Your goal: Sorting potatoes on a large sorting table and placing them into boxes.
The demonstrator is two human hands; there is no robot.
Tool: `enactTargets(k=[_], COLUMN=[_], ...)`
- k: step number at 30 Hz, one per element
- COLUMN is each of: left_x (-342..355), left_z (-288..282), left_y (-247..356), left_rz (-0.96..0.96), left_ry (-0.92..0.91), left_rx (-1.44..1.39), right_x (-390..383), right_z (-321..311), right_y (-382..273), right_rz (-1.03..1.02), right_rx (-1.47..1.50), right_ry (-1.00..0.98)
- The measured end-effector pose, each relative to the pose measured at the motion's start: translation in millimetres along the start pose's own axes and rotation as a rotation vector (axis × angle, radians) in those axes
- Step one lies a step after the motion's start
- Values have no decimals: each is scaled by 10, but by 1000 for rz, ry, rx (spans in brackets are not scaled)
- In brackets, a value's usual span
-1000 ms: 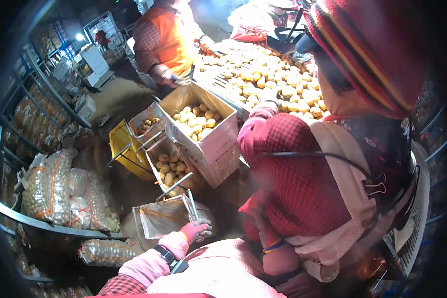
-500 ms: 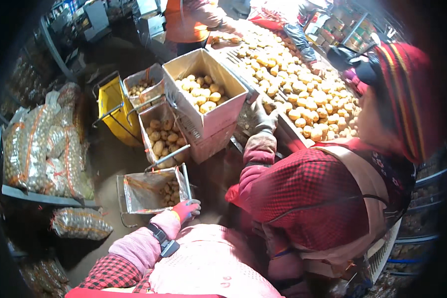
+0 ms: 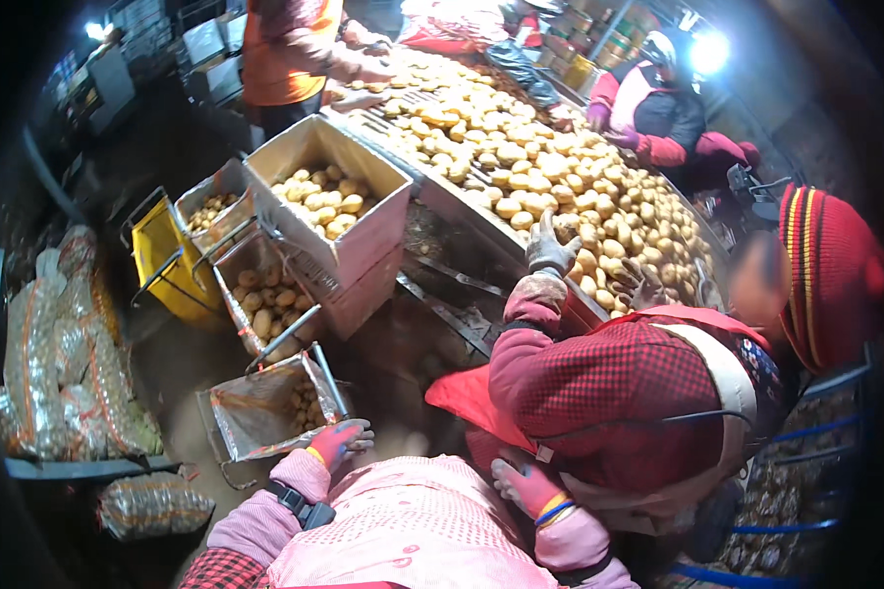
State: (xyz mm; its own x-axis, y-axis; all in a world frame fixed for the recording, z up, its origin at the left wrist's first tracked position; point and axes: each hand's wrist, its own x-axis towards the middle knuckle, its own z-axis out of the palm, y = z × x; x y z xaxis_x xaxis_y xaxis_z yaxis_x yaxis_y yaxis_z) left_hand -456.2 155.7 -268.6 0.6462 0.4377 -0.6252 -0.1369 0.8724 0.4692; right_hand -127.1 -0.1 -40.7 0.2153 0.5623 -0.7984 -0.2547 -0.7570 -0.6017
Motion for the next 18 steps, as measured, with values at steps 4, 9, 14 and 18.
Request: enactTargets(k=[4,9,14,18], left_x=[78,421,718,1062], left_z=[129,318,928,1324], left_y=[54,158,420,649], left_rz=[3,-103,-109,11], left_ry=[182,310,444,361], left_rx=[76,206,386,381], right_x=[33,337,417,502], right_z=[193,-17,-263,-393], right_y=[-274,-313,-473,-470], right_rz=[-304,-576,-390,-440], right_rx=[-487,-296,12,81], right_ry=[-40,-96,-285,-373])
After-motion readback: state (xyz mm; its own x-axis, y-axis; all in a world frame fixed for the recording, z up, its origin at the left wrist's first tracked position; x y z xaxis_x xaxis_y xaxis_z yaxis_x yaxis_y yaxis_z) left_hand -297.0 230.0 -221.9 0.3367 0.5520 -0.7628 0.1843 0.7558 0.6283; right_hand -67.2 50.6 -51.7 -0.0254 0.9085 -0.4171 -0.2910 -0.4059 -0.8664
